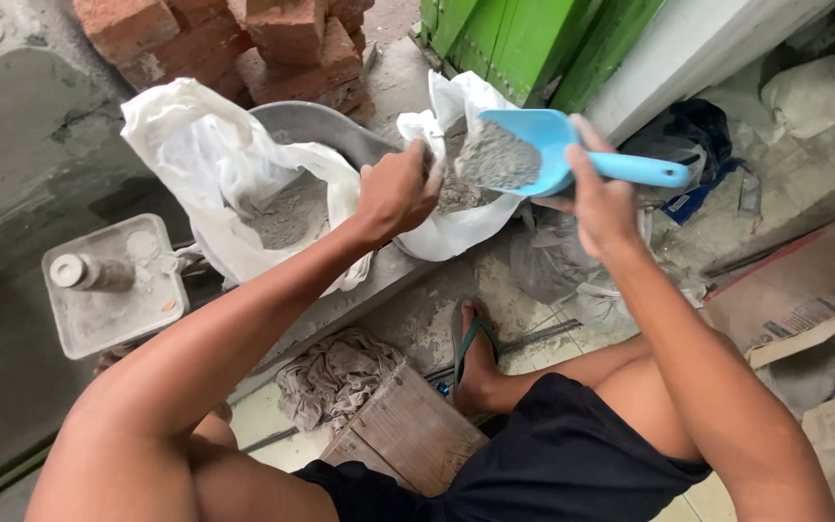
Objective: The person scoops a gray granular material from a white plastic bag using a blue plastic scoop and pours it into a metal bucket. The person holds the bag open with one hand while repeatedly scooping and transferring the material.
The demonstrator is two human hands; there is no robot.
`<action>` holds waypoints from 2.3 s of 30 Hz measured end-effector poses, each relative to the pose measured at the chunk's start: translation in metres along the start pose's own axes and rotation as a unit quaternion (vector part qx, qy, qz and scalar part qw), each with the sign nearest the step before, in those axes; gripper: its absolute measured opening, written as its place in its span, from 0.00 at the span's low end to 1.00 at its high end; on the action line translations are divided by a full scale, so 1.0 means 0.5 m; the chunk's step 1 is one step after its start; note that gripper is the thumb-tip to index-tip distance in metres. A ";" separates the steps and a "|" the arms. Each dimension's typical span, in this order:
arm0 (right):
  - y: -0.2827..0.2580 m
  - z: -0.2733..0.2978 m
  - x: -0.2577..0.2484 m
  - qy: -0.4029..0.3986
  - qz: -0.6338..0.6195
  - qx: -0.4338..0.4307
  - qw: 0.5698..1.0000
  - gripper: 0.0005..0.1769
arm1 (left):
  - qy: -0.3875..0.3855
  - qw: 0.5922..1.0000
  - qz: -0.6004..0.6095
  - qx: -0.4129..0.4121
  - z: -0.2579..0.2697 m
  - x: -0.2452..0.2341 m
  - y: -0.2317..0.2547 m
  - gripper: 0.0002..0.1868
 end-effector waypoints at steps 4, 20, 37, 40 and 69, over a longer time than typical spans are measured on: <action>-0.042 0.023 0.097 -0.094 0.137 -0.144 0.976 0.23 | 0.013 0.984 0.179 -0.017 0.013 -0.015 -0.012 0.15; -0.051 0.007 0.196 -0.228 0.403 -0.358 0.811 0.23 | 0.016 0.954 0.295 0.052 0.047 -0.027 -0.042 0.14; -0.304 0.164 0.205 -0.187 -0.110 -0.131 0.967 0.38 | -0.052 0.984 -0.117 0.120 0.253 -0.215 -0.030 0.46; -0.331 0.191 0.262 -0.268 -0.078 -0.213 0.936 0.34 | -0.009 0.971 -0.185 0.154 0.287 -0.177 -0.045 0.42; -0.239 0.222 0.575 -0.473 0.366 -0.377 0.707 0.21 | 0.243 0.904 -0.121 0.330 0.323 -0.244 0.004 0.05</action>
Point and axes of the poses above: each hand's wrist, its own z-axis away from the middle knuckle, its own x-axis out of the palm, y = z × x, the point moved 7 cm from there along -z, towards the middle knuckle, and after that the axes turned 7 degrees about -z, right-handed, at the moved point
